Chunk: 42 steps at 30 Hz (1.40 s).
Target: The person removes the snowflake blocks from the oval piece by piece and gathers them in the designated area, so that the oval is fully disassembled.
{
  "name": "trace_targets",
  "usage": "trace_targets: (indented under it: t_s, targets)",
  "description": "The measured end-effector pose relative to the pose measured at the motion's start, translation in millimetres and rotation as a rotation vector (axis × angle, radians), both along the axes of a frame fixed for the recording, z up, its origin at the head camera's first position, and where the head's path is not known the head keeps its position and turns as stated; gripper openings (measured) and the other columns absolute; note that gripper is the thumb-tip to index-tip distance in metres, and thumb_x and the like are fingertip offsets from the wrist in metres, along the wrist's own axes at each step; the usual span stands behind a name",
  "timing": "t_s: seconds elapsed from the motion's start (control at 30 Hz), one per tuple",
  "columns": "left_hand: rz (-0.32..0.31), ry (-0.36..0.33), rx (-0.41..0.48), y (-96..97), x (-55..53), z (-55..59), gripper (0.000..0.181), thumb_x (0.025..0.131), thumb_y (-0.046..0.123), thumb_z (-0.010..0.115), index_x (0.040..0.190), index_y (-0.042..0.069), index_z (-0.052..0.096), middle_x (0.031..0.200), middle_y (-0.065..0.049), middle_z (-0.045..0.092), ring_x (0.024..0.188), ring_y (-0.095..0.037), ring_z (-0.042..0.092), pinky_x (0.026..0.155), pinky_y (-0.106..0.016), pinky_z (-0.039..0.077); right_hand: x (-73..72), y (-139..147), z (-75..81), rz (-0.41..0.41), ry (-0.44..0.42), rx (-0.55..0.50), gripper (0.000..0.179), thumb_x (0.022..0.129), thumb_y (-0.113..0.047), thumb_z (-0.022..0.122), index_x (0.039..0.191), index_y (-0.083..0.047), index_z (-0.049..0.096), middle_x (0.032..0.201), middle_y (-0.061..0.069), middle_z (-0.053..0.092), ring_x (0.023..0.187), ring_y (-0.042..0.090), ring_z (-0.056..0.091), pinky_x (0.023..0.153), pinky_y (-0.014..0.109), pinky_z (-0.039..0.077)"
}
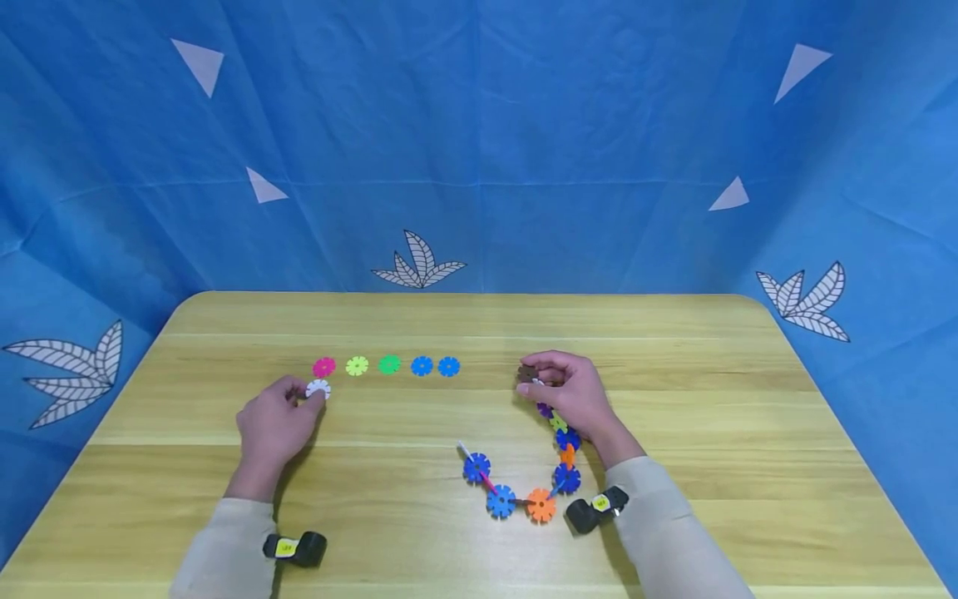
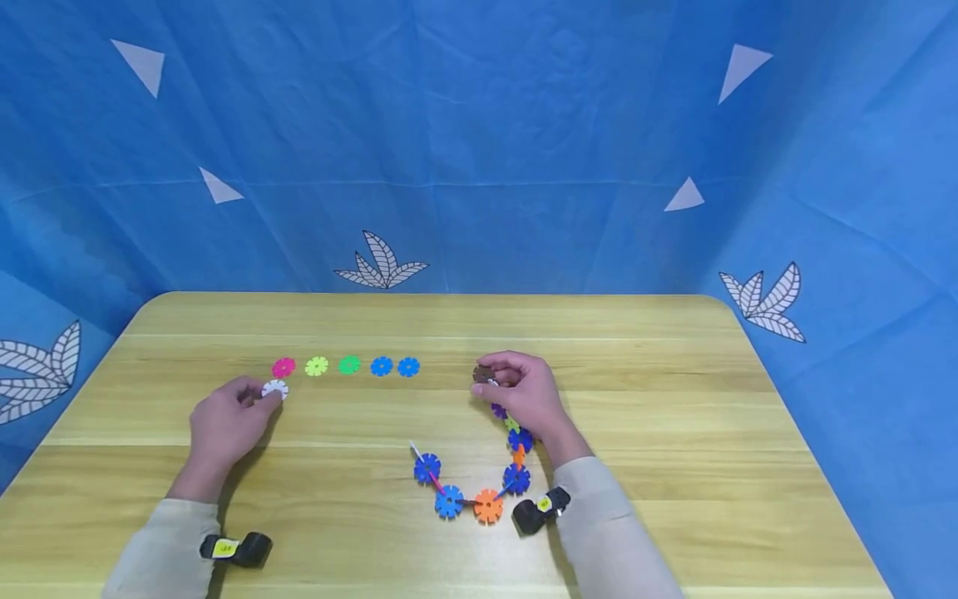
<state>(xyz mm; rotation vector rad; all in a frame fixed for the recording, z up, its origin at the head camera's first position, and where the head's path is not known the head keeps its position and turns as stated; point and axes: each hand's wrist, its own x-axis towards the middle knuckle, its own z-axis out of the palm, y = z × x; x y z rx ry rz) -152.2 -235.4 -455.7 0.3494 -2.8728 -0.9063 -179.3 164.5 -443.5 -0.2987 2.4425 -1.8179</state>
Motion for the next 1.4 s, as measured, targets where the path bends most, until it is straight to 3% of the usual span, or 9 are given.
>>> trace_targets:
  t_s: [0.23, 0.5, 0.7, 0.87, 1.07, 1.23, 1.4]
  targets:
    - [0.048, -0.066, -0.019, -2.1, 1.6, 2.5, 0.034, 0.096, 0.031, 0.062, 0.105, -0.001, 0.065, 0.068, -0.007, 0.057, 0.072, -0.031, 0.054, 0.087, -0.058, 0.032, 0.0, 0.0, -0.2, 0.010, 0.016, -0.010, 0.035, 0.083, -0.003, 0.080, 0.116, 0.004, 0.070, 0.106, 0.015, 0.067, 0.091, 0.029, 0.062, 0.077, 0.037, 0.052]
    - [0.037, -0.110, -0.030, -1.5, 3.4, 5.3, 0.042, 0.096, 0.035, 0.062, 0.114, -0.003, 0.061, 0.075, -0.009, 0.059, 0.078, -0.034, 0.057, 0.085, -0.059, 0.033, 0.2, -0.2, -0.5, 0.016, 0.011, -0.034, 0.035, 0.084, -0.001, 0.079, 0.117, 0.006, 0.069, 0.105, 0.017, 0.068, 0.088, 0.029, 0.060, 0.074, 0.032, 0.052]
    - [0.052, -0.109, -0.014, -0.4, 3.8, 5.0, 0.042, 0.096, 0.035, 0.062, 0.115, -0.003, 0.061, 0.078, -0.011, 0.060, 0.077, -0.032, 0.056, 0.084, -0.056, 0.034, -11.0, 4.8, -26.3, 0.013, -0.002, -0.051, 0.036, 0.083, -0.001, 0.080, 0.118, 0.004, 0.070, 0.105, 0.015, 0.067, 0.087, 0.026, 0.059, 0.073, 0.031, 0.052]
    - [0.067, -0.048, 0.028, 4.3, 3.7, 6.7, 0.041, 0.096, 0.032, 0.060, 0.116, -0.003, 0.060, 0.084, -0.015, 0.063, 0.084, -0.037, 0.059, 0.087, -0.056, 0.033, -14.6, 7.8, -36.2, 0.023, 0.019, -0.120, 0.038, 0.081, 0.008, 0.077, 0.118, 0.003, 0.070, 0.101, 0.015, 0.066, 0.084, 0.022, 0.058, 0.069, 0.027, 0.051]
    - [0.056, 0.083, 0.060, 19.4, 1.7, 12.5, 0.033, 0.094, 0.023, 0.061, 0.114, -0.004, 0.061, 0.067, -0.008, 0.056, 0.064, -0.029, 0.052, 0.073, -0.047, 0.036, -12.3, 6.6, -35.4, 0.049, 0.052, -0.092, 0.038, 0.083, 0.010, 0.068, 0.120, -0.002, 0.071, 0.110, 0.013, 0.069, 0.092, 0.024, 0.062, 0.073, 0.029, 0.052]
    - [0.048, 0.139, 0.088, 35.4, -2.0, 14.9, 0.030, 0.093, 0.019, 0.063, 0.114, -0.002, 0.061, 0.065, -0.006, 0.051, 0.057, -0.023, 0.046, 0.064, -0.039, 0.034, -11.7, 3.5, -34.0, 0.056, 0.010, -0.104, 0.039, 0.090, 0.001, 0.069, 0.129, 0.000, 0.062, 0.117, 0.013, 0.068, 0.103, 0.028, 0.065, 0.083, 0.032, 0.054]
    - [0.022, 0.155, 0.104, 50.3, -5.9, 15.4, 0.030, 0.092, 0.020, 0.066, 0.115, -0.001, 0.061, 0.076, -0.011, 0.059, 0.065, -0.027, 0.050, 0.073, -0.044, 0.039, -12.0, 0.2, -34.2, 0.045, -0.028, -0.141, 0.025, 0.095, -0.007, 0.069, 0.112, 0.001, 0.052, 0.102, 0.016, 0.071, 0.089, 0.030, 0.067, 0.076, 0.033, 0.054]
